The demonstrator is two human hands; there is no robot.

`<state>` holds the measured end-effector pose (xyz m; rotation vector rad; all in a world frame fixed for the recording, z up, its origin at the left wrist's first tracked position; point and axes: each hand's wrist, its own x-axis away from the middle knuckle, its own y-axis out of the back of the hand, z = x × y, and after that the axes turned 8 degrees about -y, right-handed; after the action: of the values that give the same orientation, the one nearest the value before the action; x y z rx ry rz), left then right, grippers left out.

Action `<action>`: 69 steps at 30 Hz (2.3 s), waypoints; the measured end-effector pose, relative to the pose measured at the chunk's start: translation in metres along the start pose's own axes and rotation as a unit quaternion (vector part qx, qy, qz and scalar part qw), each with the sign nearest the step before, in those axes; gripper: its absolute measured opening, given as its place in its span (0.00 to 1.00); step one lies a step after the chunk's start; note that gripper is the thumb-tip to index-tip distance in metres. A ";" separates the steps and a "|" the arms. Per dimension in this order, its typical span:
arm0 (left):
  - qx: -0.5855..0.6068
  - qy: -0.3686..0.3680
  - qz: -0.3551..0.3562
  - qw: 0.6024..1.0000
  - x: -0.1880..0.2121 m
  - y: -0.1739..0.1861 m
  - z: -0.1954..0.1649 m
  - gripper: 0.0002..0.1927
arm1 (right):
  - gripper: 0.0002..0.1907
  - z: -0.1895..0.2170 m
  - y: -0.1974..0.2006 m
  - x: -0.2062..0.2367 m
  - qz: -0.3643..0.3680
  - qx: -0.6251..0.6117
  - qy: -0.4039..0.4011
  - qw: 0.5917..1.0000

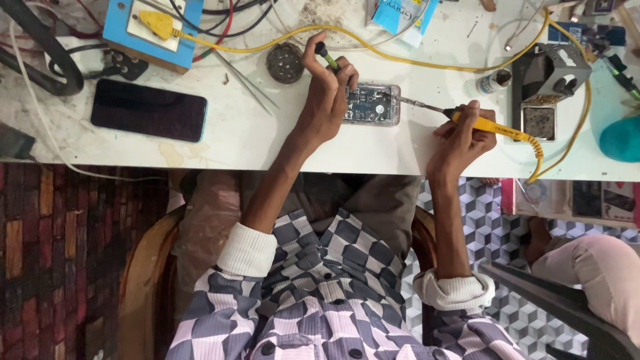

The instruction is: The person holds a disassembled phone motherboard in a jig on the workbench and uses a soldering iron to solder components on the board, steadying the board with the other hand and repositioning the iron across different points on the board.

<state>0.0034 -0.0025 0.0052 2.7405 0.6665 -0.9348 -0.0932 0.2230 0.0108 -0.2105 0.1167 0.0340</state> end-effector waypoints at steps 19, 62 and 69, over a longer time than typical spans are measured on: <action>-0.033 -0.035 0.011 0.999 0.000 0.001 -0.003 0.25 | 0.16 -0.002 0.004 -0.001 0.023 -0.013 0.002 1.000; 0.006 -0.013 -0.003 1.000 -0.001 -0.001 0.002 0.24 | 0.19 0.002 -0.002 -0.002 0.034 0.030 -0.036 0.998; -0.001 -0.021 0.005 1.000 0.000 0.000 0.000 0.25 | 0.19 0.003 -0.001 0.000 0.042 0.030 -0.029 0.998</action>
<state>0.0037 -0.0027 0.0050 2.7121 0.6444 -0.9869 -0.0926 0.2226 0.0141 -0.1440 0.0681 0.1209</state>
